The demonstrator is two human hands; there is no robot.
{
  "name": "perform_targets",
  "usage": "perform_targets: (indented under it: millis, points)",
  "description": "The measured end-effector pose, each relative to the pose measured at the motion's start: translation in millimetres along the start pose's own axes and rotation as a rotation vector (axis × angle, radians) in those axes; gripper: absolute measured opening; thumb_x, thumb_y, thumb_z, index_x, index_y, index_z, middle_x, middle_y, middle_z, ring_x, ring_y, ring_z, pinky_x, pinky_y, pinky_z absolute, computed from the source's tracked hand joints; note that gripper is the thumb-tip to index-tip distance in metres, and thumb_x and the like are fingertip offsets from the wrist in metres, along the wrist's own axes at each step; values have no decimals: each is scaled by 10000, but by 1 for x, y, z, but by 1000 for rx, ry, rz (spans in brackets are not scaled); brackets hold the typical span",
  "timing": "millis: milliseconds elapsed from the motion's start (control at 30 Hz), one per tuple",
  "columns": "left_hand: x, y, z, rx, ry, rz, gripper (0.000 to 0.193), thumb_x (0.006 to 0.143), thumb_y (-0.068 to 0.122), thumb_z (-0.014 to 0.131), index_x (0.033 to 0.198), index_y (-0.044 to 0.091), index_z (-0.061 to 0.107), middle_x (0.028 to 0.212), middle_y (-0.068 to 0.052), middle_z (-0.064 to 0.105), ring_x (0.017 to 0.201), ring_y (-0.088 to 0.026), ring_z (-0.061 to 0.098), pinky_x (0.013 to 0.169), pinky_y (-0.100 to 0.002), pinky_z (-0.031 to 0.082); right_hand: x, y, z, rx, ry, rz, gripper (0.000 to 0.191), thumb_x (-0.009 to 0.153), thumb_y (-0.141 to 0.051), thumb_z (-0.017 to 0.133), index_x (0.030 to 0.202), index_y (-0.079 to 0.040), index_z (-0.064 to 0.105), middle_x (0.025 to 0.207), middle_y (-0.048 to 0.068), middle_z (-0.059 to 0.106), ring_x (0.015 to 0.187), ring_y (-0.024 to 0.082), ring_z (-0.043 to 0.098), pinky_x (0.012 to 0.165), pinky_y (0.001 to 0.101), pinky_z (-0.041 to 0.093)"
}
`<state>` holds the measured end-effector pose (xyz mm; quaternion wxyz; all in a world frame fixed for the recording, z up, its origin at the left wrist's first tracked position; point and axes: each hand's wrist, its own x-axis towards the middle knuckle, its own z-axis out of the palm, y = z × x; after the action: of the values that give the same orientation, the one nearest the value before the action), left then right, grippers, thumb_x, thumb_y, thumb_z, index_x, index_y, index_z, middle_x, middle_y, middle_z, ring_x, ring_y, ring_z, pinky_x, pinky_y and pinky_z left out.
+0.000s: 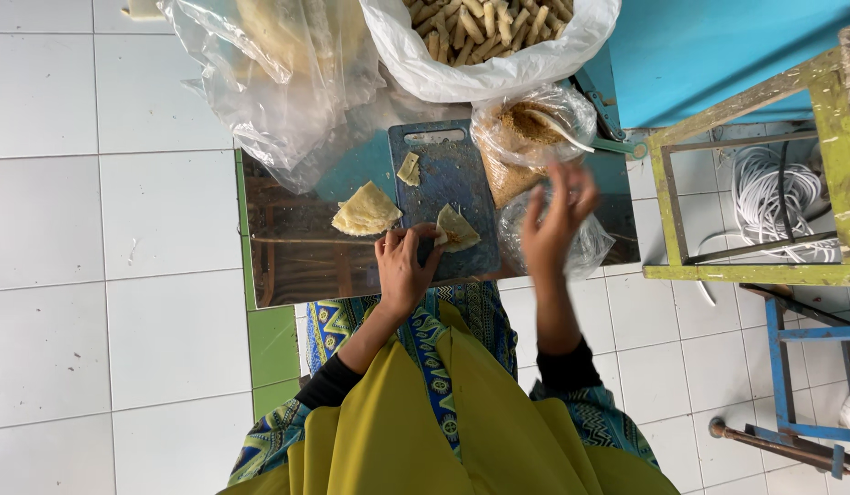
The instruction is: The person sits at a low table and fills triangular pastry wrappers. They spoon filling from a plastic bag onto a wrapper using a spoon, then fold and press the wrapper closed by hand, setting finished pastries aside and repeating with new wrappers.
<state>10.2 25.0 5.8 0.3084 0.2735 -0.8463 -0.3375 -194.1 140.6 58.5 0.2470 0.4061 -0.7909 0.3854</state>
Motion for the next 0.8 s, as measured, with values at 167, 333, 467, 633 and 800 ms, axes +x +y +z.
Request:
perform_targets:
  millis: [167, 333, 467, 633, 800]
  points:
    - [1, 6, -11, -43, -41, -9, 415, 847, 186, 767, 1232, 132, 621, 1170, 31, 687, 1119, -244, 567, 995, -442, 350, -67, -38, 5, 42, -416, 66, 266, 978, -85, 673, 1200, -4, 552, 1110, 207, 555, 1030, 363, 608, 869, 460, 503]
    - [7, 7, -21, -1, -121, -7, 362, 815, 144, 762, 1163, 164, 667, 1130, 36, 716, 1104, -246, 578, 984, -431, 371, -80, -38, 13, 9, -515, 88, 230, 962, -75, 713, 1128, -35, 559, 990, 103, 641, 918, 322, 637, 825, 470, 492]
    - [17, 5, -23, -1, -147, -10, 231, 838, 169, 763, 1065, 192, 727, 1043, 69, 742, 1037, -221, 599, 911, -403, 384, -85, -43, 20, 262, -397, 140, 199, 1011, -38, 662, 1187, -27, 570, 1066, 124, 628, 941, 284, 663, 844, 401, 534]
    - [17, 1, -21, 94, -60, 162, 140, 877, 187, 736, 1016, 196, 745, 1097, 84, 749, 976, -206, 586, 892, -379, 385, -80, -51, 16, 339, -445, 18, 240, 1038, -28, 642, 1271, -7, 588, 1172, 141, 647, 1088, 321, 656, 920, 405, 532]
    - [17, -1, -12, 85, -64, 124, 106, 907, 180, 724, 1010, 183, 749, 1015, 57, 734, 930, -220, 594, 874, -388, 388, -70, -50, 12, 358, -520, -53, 255, 945, -69, 705, 1180, -20, 618, 1171, 164, 638, 1093, 350, 636, 903, 424, 527]
